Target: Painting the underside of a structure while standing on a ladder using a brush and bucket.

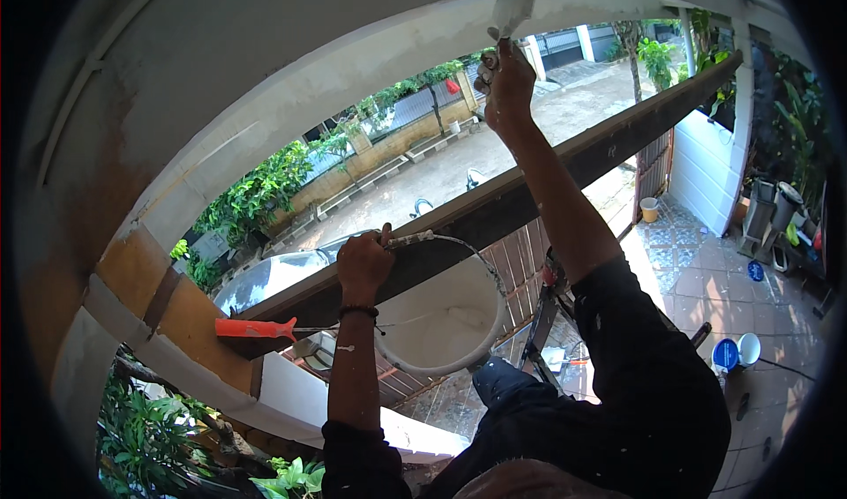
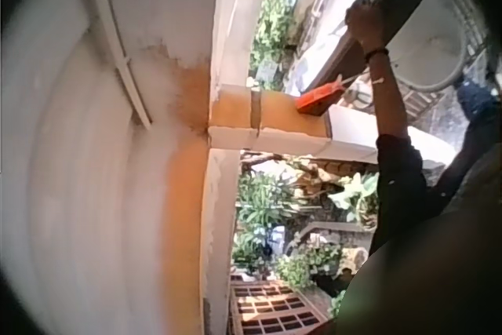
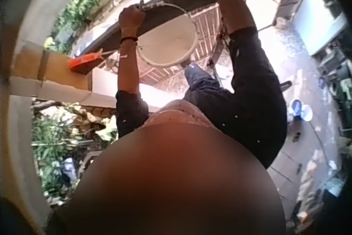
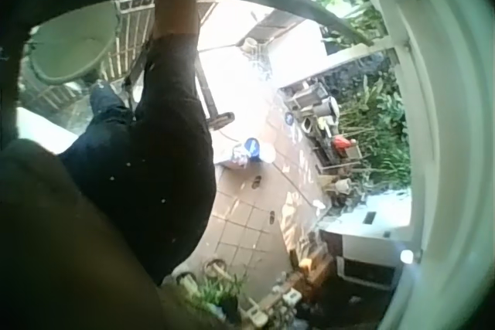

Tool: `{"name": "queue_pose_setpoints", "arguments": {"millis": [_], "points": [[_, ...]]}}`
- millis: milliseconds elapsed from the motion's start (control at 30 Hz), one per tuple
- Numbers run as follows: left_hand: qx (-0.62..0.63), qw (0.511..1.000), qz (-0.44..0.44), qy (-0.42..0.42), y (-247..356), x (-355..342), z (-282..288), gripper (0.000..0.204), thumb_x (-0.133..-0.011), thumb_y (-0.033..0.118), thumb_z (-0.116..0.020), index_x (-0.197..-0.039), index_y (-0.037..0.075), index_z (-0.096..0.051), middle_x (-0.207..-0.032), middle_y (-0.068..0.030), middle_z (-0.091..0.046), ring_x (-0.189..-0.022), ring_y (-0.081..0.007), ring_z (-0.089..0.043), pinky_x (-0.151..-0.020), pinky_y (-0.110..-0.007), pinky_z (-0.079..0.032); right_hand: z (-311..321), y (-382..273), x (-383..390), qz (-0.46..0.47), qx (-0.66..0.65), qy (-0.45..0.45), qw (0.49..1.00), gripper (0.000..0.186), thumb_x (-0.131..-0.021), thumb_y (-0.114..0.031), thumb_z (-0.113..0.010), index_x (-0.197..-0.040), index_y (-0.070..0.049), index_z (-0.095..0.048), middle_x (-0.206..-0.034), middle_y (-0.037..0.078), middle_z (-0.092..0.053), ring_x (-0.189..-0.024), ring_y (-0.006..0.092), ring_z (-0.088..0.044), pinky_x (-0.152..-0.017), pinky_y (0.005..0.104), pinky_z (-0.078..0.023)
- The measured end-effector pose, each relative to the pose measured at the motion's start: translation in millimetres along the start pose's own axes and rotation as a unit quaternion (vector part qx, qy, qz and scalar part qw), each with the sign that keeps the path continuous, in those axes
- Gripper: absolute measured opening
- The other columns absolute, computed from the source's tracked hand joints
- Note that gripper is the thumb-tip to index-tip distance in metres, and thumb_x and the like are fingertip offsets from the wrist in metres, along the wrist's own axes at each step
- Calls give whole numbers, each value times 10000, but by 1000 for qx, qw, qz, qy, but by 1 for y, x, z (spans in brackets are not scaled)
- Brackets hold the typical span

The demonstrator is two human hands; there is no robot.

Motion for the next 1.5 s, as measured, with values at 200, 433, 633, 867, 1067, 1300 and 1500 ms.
{"name": "queue_pose_setpoints", "arguments": {"millis": [200, 433, 633, 867, 1067, 1300, 1500], "points": [[-29, 999, 13, -25, -5, -2, -2, 442, -973, 432, -526, -859, 64, -743, -858, -224, -708, -885, -395, -685, -827, -490, -532, -26, 46, 68, -125, -25, -139, 982, 327, -1064, -292, -501, -1307, -97, -602, -693, -56, -412, -527, 50, -351, -475, 229, -288], [-20, 1000, 6, -13, 5, -2, 3, 479, -994, 433, -496, -840, 57, -750, -836, -229, -706, -854, -403, -689, -819, -499, -537, 77, 7, -43, -18, -37, 100, 994, 316, -1069, -304, -457, -1264, -106, -608, -714, -46, -418, -551, 72, -387, -490, 268, -341], [-17, 1000, 6, -16, 9, -1, 6, 510, -1018, 442, -470, -849, 51, -751, -847, -243, -699, -852, -432, -673, -792, -531, -516, 118, -41, -129, 53, 76, 183, 979, 296, -1062, -319, -443, -1178, -107, -615, -691, -33, -442, -518, 78, -400, -452, 265, -335], [-30, 999, -1, 16, -6, 3, 8, 522, -1019, 434, -483, -781, 40, -729, -797, -247, -679, -797, -445, -654, -730, -547, -502, 34, 37, -35, -75, 1, -23, 997, 307, -1055, -300, -503, -1251, -112, -647, -681, -50, -433, -521, 51, -378, -453, 230, -310], [-30, 1000, 3, 7, 9, 0, 8, 527, -1017, 453, -477, -807, 41, -731, -783, -241, -678, -773, -447, -654, -713, -539, -502, 78, 18, -48, -8, -41, 84, 996, 308, -1051, -326, -503, -1209, -108, -652, -686, -55, -446, -511, 61, -400, -429, 249, -346], [-42, 999, 14, 4, 4, 1, 7, 524, -1017, 457, -469, -818, 55, -740, -777, -226, -686, -765, -428, -666, -708, -526, -514, 119, -50, -136, 107, 18, 159, 981, 291, -1045, -282, -487, -1078, -47, -655, -618, -31, -443, -465, 72, -385, -412, 265, -322], [-40, 999, 4, 3, 5, -1, 3, 518, -1016, 459, -466, -842, 56, -742, -783, -230, -686, -770, -432, -664, -713, -529, -512, 31, -14, -30, 129, 112, 20, 985, 295, -1041, -230, -498, -1067, 11, -667, -603, 11, -502, -485, 84, -432, -458, 300, -350]]}}
Point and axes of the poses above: each hand's wrist, its own x-axis away from the middle knuckle, its own z-axis out of the back of the hand, y = z × x, the point moved 8 cm from there along -x, towards the middle knuckle
